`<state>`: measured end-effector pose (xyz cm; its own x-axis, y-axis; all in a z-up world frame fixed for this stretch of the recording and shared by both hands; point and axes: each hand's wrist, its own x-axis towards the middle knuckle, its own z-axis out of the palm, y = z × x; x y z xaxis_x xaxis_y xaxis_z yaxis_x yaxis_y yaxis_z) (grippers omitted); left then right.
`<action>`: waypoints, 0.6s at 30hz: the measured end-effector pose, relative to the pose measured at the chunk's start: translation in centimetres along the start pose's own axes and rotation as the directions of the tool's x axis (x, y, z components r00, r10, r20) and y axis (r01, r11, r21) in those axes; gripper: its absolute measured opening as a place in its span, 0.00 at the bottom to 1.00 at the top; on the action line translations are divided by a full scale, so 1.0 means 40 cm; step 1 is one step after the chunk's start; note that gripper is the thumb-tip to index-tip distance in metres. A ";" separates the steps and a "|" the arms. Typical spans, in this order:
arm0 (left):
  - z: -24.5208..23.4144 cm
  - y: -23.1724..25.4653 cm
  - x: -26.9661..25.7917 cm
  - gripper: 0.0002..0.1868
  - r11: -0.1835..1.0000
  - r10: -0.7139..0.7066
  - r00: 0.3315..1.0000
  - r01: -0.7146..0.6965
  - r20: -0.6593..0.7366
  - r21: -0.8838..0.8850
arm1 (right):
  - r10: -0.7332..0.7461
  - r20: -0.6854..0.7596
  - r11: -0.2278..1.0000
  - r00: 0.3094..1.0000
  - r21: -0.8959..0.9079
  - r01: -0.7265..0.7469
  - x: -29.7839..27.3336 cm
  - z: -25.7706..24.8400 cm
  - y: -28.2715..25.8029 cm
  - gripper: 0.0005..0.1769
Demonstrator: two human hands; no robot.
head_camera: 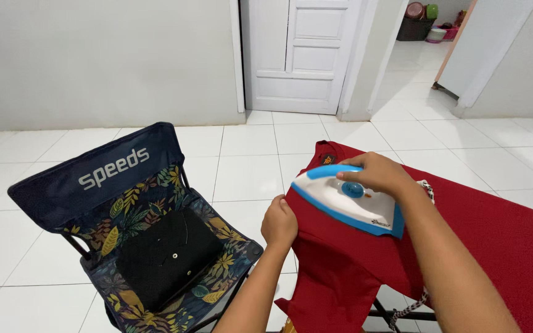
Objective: The person irons a black polo shirt on an ironing board, then folds it and places it on a nearby chair. They then unfold a red shirt, lay it on the board, and begin ironing it.
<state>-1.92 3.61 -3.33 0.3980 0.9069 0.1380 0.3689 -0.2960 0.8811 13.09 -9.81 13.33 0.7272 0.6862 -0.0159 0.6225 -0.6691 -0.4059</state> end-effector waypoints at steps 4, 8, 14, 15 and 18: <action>0.004 -0.002 -0.010 0.23 0.997 0.045 0.997 -0.049 -0.056 -0.066 | 0.023 0.015 0.998 1.000 0.052 -0.024 -0.006 0.001 -0.006 0.27; 0.008 0.006 -0.018 0.24 0.992 0.053 0.996 -0.060 -0.070 -0.107 | -0.038 -0.030 0.998 0.999 0.052 0.040 -0.004 -0.002 0.001 0.28; -0.008 0.020 -0.025 0.26 0.991 0.081 0.995 -0.087 -0.065 -0.098 | -0.059 0.149 0.997 0.987 0.055 0.051 -0.067 -0.018 -0.001 0.28; -0.012 0.022 -0.024 0.26 0.990 0.097 0.993 -0.104 -0.071 -0.096 | -0.052 0.098 0.998 0.994 0.022 0.050 -0.082 -0.013 -0.009 0.28; -0.015 0.031 -0.026 0.30 0.999 -0.038 0.997 0.038 0.063 0.007 | -0.007 -0.019 0.997 1.000 -0.072 0.005 -0.093 0.012 -0.061 0.27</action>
<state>-2.37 2.49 -2.12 0.4361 0.8967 0.0754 0.3893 -0.2636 0.8826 8.73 -10.58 13.93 0.7283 0.6853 0.0041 0.6458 -0.6842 -0.3389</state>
